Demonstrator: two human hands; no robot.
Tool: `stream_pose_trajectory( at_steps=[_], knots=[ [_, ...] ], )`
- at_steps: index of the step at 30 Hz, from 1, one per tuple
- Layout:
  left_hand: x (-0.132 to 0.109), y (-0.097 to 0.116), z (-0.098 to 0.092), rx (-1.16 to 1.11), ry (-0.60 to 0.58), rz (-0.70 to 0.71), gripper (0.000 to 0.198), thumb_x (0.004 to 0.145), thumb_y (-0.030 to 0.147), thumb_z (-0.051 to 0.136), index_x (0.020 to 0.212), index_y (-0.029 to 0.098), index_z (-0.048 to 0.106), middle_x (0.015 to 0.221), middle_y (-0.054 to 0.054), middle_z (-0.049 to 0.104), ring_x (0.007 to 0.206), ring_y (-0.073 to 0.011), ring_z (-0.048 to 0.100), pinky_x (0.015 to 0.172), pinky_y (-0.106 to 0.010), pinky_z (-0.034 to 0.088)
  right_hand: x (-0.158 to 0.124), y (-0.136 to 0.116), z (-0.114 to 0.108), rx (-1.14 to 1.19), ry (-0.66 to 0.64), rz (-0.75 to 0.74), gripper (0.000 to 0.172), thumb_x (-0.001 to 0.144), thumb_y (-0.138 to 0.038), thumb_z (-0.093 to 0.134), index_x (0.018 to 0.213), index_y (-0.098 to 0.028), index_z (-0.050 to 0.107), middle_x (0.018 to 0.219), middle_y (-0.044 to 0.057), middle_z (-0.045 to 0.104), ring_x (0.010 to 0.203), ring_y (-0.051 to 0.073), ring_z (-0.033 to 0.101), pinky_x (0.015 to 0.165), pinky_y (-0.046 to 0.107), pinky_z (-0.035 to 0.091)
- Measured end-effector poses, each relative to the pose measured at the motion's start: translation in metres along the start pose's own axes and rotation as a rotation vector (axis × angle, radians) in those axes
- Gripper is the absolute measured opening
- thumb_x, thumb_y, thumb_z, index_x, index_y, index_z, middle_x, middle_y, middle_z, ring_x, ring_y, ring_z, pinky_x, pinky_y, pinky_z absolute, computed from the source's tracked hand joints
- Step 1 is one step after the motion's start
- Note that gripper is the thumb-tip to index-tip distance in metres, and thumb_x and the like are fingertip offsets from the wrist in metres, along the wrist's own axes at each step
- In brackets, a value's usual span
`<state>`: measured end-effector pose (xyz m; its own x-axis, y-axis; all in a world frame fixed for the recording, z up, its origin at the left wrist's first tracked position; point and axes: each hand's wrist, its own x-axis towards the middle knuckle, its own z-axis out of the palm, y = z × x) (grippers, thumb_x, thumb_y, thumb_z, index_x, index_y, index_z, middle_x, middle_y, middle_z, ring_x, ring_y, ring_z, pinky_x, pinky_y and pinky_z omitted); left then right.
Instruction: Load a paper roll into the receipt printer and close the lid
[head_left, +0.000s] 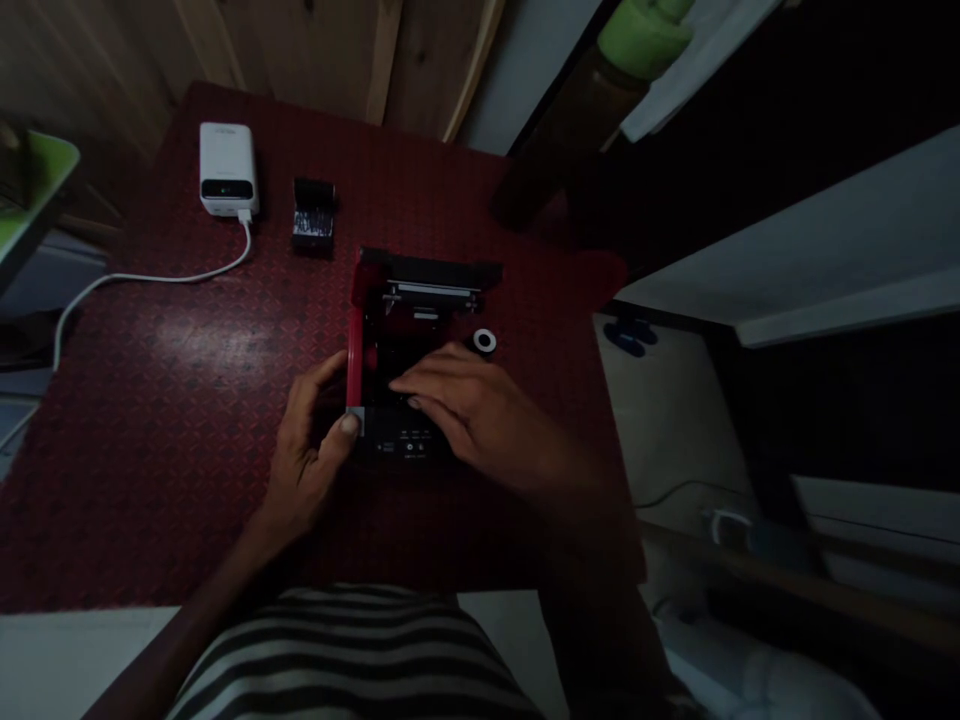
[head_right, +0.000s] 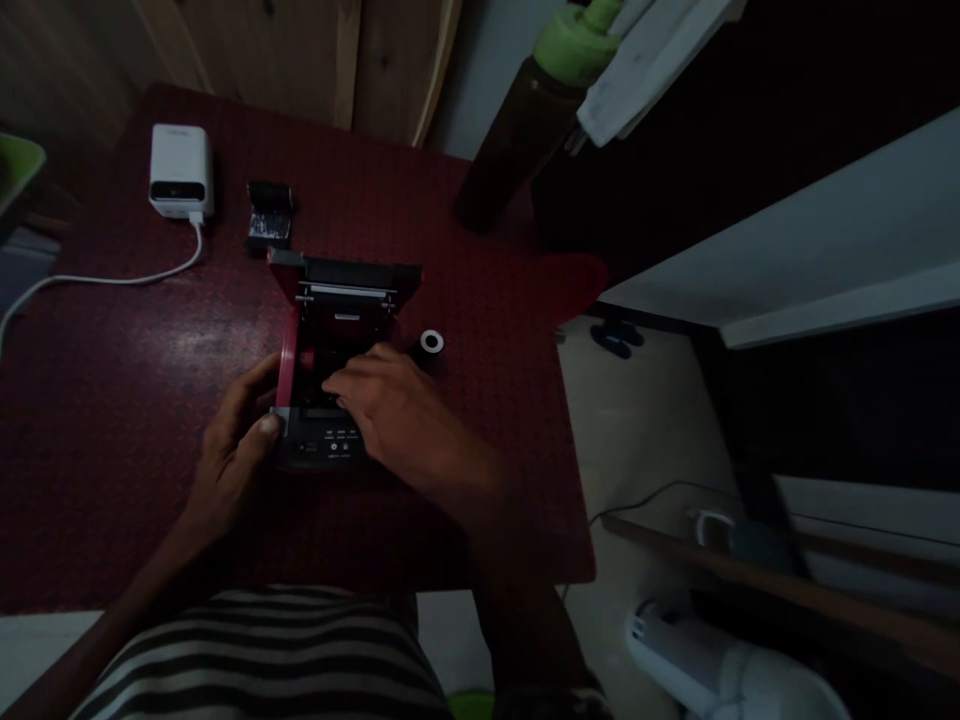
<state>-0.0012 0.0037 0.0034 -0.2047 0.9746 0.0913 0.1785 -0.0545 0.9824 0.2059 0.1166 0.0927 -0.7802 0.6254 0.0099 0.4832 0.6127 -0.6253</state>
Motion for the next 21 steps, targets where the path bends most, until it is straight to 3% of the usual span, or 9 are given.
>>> stream_pose_trajectory(
  at_steps=[6, 14, 18, 21],
  knots=[
    [0.002, 0.005, -0.002, 0.012, 0.019, 0.009, 0.055, 0.115, 0.054, 0.063, 0.165, 0.029, 0.064, 0.164, -0.012, 0.069, 0.146, -0.0336, 0.07, 0.12, -0.05, 0.06, 0.005, 0.004, 0.005, -0.025, 0.008, 0.01, 0.028, 0.11, -0.007, 0.066, 0.091, -0.023, 0.079, 0.104, 0.006, 0.083, 0.103, 0.024, 0.072, 0.098, 0.04, 0.058],
    [0.006, 0.028, -0.002, -0.033, 0.01, -0.123, 0.053, 0.11, 0.053, 0.072, 0.156, 0.027, 0.071, 0.156, -0.012, 0.076, 0.143, -0.0363, 0.074, 0.113, -0.051, 0.066, 0.003, 0.011, 0.013, 0.133, 0.266, 0.014, 0.019, 0.105, -0.009, 0.064, 0.099, -0.024, 0.074, 0.1, 0.002, 0.082, 0.095, 0.022, 0.078, 0.092, 0.035, 0.057],
    [0.017, 0.028, -0.008, 0.019, 0.075, -0.083, 0.051, 0.109, 0.059, 0.073, 0.15, 0.03, 0.075, 0.155, -0.012, 0.076, 0.142, -0.0376, 0.073, 0.11, -0.052, 0.067, 0.005, 0.014, 0.019, 0.21, 0.36, 0.003, 0.02, 0.103, -0.008, 0.061, 0.101, -0.024, 0.073, 0.098, 0.0, 0.081, 0.089, 0.02, 0.078, 0.088, 0.033, 0.059],
    [0.034, 0.028, -0.015, 0.098, 0.13, -0.03, 0.052, 0.11, 0.063, 0.07, 0.149, 0.03, 0.076, 0.157, -0.012, 0.074, 0.143, -0.0368, 0.072, 0.116, -0.054, 0.062, 0.008, 0.013, 0.021, 0.236, 0.394, -0.006, 0.023, 0.101, -0.004, 0.062, 0.109, -0.022, 0.073, 0.104, 0.002, 0.082, 0.091, 0.019, 0.079, 0.088, 0.032, 0.06]
  ],
)
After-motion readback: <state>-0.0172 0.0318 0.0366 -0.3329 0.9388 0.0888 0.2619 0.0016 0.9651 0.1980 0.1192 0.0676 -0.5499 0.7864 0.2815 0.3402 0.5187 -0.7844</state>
